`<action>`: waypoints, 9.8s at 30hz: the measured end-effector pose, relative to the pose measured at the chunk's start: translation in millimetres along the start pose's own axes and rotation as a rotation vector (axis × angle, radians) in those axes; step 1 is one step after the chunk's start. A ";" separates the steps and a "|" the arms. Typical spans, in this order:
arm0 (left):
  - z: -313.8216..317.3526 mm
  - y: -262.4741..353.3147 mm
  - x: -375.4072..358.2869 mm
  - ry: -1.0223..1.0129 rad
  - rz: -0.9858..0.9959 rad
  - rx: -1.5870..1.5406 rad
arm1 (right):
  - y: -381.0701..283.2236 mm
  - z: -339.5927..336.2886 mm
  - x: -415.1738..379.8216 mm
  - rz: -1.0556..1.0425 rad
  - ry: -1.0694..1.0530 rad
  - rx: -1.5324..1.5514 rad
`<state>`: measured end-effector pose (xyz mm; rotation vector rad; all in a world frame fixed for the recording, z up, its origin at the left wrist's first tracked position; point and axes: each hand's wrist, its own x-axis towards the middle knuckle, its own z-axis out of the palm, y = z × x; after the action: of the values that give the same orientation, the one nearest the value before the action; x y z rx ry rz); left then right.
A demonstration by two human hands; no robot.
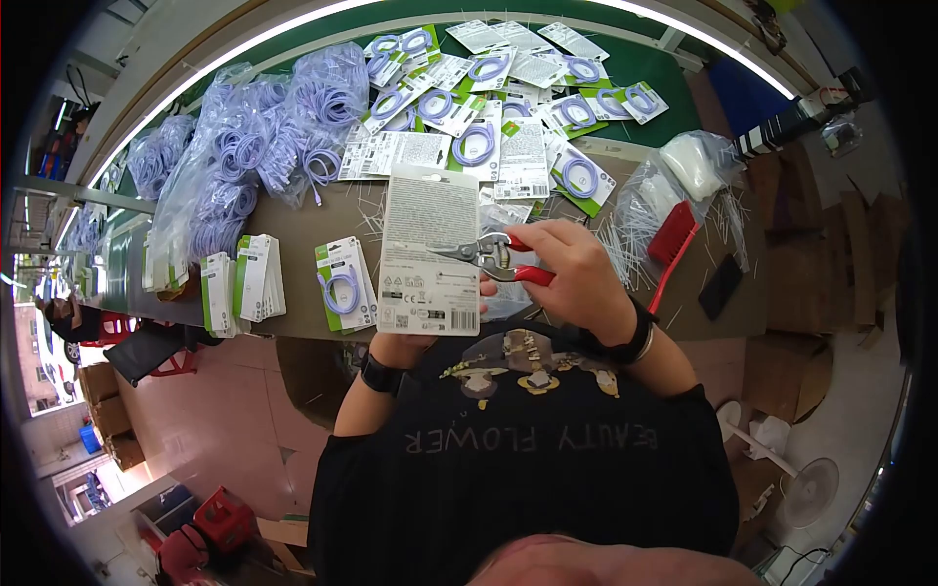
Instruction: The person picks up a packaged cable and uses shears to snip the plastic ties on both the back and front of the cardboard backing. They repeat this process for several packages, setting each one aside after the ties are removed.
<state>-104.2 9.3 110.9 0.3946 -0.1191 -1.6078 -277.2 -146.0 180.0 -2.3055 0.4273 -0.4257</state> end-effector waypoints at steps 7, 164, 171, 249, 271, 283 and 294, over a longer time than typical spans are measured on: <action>-9.6 0.4 11.8 -0.074 0.131 -0.188 | -2.8 -0.7 -4.7 -0.178 0.072 -0.282; 39.0 23.3 -14.1 0.523 0.161 0.591 | 12.2 -38.0 -21.3 -0.118 -0.001 -0.589; 52.2 16.8 -14.8 0.469 0.181 0.671 | 17.0 -46.5 -12.6 -0.030 0.132 -0.358; 55.2 14.1 14.4 0.403 0.112 0.777 | 15.4 -2.0 8.7 -0.110 0.122 -0.456; 25.2 15.5 28.7 0.527 0.991 1.882 | 32.0 16.2 5.0 0.515 0.161 1.330; 30.6 13.0 18.0 0.348 0.528 0.679 | 13.4 -3.9 -5.1 0.089 0.150 0.312; 41.4 3.6 5.7 0.599 0.786 1.602 | 0.0 -6.1 -9.5 -0.075 0.029 -0.479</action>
<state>-114.4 -3.3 149.7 1.7502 -0.9739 -0.2663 -288.2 -145.7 182.4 -2.7884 0.4998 -0.4288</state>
